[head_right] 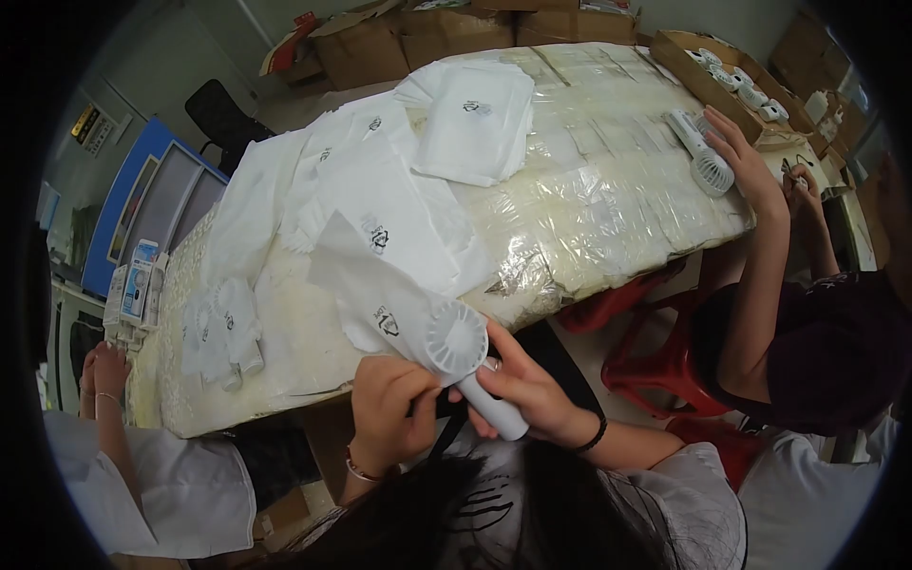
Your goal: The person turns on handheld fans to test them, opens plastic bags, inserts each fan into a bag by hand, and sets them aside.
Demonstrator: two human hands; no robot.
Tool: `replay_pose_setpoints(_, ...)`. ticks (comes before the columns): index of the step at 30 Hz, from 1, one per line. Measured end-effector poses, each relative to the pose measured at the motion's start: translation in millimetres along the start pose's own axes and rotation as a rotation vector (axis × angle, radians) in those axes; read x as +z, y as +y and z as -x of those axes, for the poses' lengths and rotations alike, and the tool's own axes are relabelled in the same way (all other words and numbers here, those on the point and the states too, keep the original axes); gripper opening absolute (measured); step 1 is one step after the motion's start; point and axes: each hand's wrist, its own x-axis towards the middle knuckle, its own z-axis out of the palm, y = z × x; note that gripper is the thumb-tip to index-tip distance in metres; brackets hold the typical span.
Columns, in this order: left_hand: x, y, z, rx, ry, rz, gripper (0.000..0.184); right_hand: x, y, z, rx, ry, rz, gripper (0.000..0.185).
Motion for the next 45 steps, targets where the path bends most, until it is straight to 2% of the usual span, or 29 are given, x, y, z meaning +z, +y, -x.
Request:
replay_pose_setpoints(2,8.0,6.5,-0.8,0.040,0.004,-0.089,0.018,7.2,9.2,0.2,-0.153,0.111,0.283,0.066)
replay_pose_setpoints(4,13.8,11.6,-3.7,0.042,0.130,-0.182,0.020,9.8,11.4,-0.7,-0.214,0.132,0.364,0.063)
replay_pose_setpoints(6,15.2,13.3,-7.0,0.026,0.187,-0.157,0.019,15.1,2.9,-0.8,-0.306,0.147,0.593,0.064)
replay_pose_setpoints(8,17.7,13.4,-11.8,0.011,0.246,-0.122,0.019,18.2,-7.3,0.5,-0.241,0.145,0.587,0.063)
replay_pose_setpoints(10,21.2,10.7,-15.3,0.083,0.175,-0.032,0.017,16.1,-15.9,-0.9,-0.183,0.144,0.577,0.062)
replay_pose_setpoints(12,24.9,10.7,-14.4,0.097,0.115,-0.077,0.017,12.2,-20.5,-2.3,-0.219,0.224,0.362,0.062)
replay_pose_setpoints(13,25.9,10.5,-15.4,0.112,0.058,-0.124,0.016,16.9,-20.9,-3.7,-0.273,0.322,0.557,0.069)
replay_pose_setpoints(14,23.8,9.1,-20.8,0.117,0.063,-0.128,0.016,14.5,-22.8,-5.2,-0.277,0.316,0.561,0.069)
replay_pose_setpoints(16,15.7,10.4,-27.9,0.067,-0.042,-0.162,0.015,9.8,-20.2,-3.8,-0.396,0.186,1.297,0.079)
replay_pose_setpoints(18,20.4,11.5,-27.3,0.072,-0.035,-0.121,0.014,9.3,-19.6,-7.6,-0.361,0.181,1.292,0.085)
replay_pose_setpoints(20,31.1,16.1,-26.9,0.089,-0.017,-0.079,0.013,4.5,-24.5,-15.5,-0.507,0.252,1.099,0.082)
replay_pose_setpoints(22,42.1,29.2,-13.1,0.160,-0.173,0.043,0.010,9.8,-28.5,-19.6,-0.589,0.285,0.962,0.081)
replay_pose_setpoints(23,46.0,28.3,-6.4,0.164,-0.162,0.046,0.020,13.3,-31.1,-18.2,-0.562,0.280,0.863,0.080)
replay_pose_setpoints(24,47.5,26.9,-7.5,0.164,-0.159,0.046,0.020,14.7,-33.0,-18.2,-0.536,0.273,0.767,0.079)
replay_pose_setpoints(26,48.3,23.6,-7.8,0.016,0.128,0.052,0.029,7.8,-24.5,-20.4,-0.534,0.245,0.675,0.072)
replay_pose_setpoints(27,47.8,21.8,-6.2,-0.060,0.229,0.032,0.034,13.5,-28.3,-18.5,-0.454,0.094,0.783,0.070)
replay_pose_setpoints(28,42.2,19.5,-5.5,-0.065,0.229,0.032,0.034,19.7,-31.9,-16.2,-0.373,-0.062,0.886,0.068)
replay_pose_setpoints(29,34.5,15.9,-6.5,-0.041,0.265,-0.031,0.029,25.6,-35.0,-12.2,-0.390,-0.053,1.003,0.057)
replay_pose_setpoints(30,26.2,11.2,-7.0,-0.015,0.303,-0.097,0.025,26.3,-47.1,-12.0,-0.392,-0.058,1.003,0.057)
replay_pose_setpoints(32,6.5,-1.6,-4.7,-0.089,0.342,-0.139,0.017,17.8,-90.4,-20.1,-0.486,-0.272,1.494,0.041)
replay_pose_setpoints(34,-18.2,-16.1,-3.9,-0.182,0.374,-0.259,0.010,5.9,-129.9,-23.5,-0.791,0.361,1.627,0.029)
replay_pose_setpoints(35,-32.2,-24.0,-4.1,-0.193,0.369,-0.344,0.012,-28.0,-165.0,-32.3,-1.030,0.489,1.860,0.034)
replay_pose_setpoints(36,-43.5,-31.9,-0.5,-0.183,0.373,-0.342,0.012,-43.2,-194.8,-35.6,-1.064,0.617,1.961,0.040)
replay_pose_setpoints(38,-61.9,-47.6,12.0,-0.424,0.233,-0.365,0.012,-59.4,-227.7,-34.7,-0.755,0.831,2.249,0.049)
replay_pose_setpoints(39,-68.9,-55.6,17.2,-0.420,0.235,-0.365,0.012,-65.6,-238.0,-36.9,-0.760,0.834,2.249,0.049)
replay_pose_setpoints(41,-79.2,-68.2,26.0,-0.442,0.108,-0.400,0.009,-76.7,-249.3,-39.8,-0.184,0.825,2.502,0.054)
replay_pose_setpoints(42,-82.1,-69.6,27.6,-0.445,0.098,-0.400,0.009,-78.1,-253.1,-42.4,-0.173,0.826,2.495,0.054)
replay_pose_setpoints(44,-85.6,-73.2,28.2,-0.663,0.189,-0.325,0.011,-67.8,-260.2,-48.4,-0.007,0.737,2.440,0.053)
replay_pose_setpoints(45,-86.5,-78.8,30.4,-0.660,0.190,-0.325,0.011,-58.0,-256.8,-47.4,-0.011,0.740,2.440,0.053)
